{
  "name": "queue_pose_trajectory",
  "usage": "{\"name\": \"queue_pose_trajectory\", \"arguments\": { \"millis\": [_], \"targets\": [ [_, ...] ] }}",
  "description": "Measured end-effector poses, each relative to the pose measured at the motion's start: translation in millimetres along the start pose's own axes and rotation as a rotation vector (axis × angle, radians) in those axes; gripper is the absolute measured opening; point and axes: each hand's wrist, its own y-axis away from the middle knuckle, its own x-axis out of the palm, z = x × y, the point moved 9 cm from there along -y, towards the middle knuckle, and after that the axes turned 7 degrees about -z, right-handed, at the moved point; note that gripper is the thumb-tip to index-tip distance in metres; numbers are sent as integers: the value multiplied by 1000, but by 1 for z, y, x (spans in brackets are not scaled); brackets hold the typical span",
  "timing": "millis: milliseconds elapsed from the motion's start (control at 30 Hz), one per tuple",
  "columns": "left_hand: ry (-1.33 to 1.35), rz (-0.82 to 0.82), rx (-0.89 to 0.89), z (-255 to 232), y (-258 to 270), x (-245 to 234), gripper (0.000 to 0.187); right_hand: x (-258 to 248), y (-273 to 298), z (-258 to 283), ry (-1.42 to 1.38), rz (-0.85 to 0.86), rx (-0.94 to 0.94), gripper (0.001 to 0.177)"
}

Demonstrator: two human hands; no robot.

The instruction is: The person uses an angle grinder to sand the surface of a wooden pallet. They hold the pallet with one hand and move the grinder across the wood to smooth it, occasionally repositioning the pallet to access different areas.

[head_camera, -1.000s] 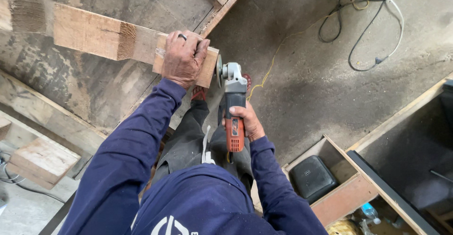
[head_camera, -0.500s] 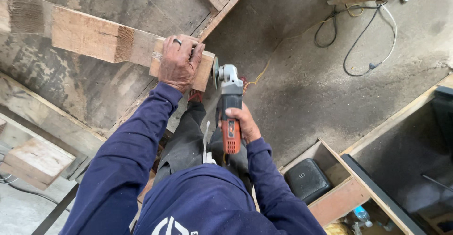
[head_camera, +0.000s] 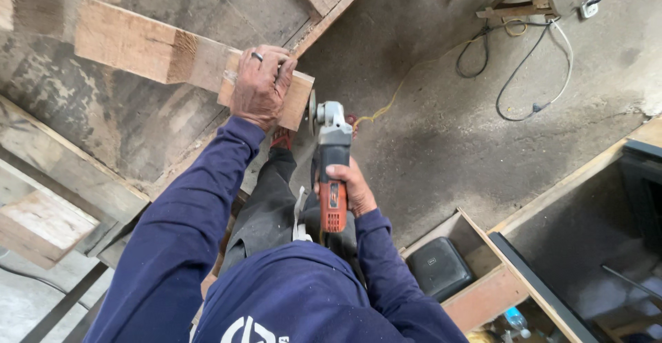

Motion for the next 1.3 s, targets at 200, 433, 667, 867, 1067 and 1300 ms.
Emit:
{"name": "queue_pose_trajectory", "arguments": {
  "millis": [200,433,667,867,1067,1300],
  "targets": [
    [50,-99,-61,16,7,2,11,0,31,0,70,-54,-78,51],
    [-105,-333,-27,14,8,-16,18,17,58,82,118,-35,-320,48],
    [152,-365,-380,-16,90,-57,19,82,72,117,248,149,-372,47],
    [362,-192,-469,-37,144,-67,29,123,53,107,378,188,-337,48],
    [43,-209,-328,35,108,-116,38,173,29,100,407,140,-340,45],
    [-545,188,-154,173,43,-142,74,243,3,87,374,161,-407,47]
  ]
}}
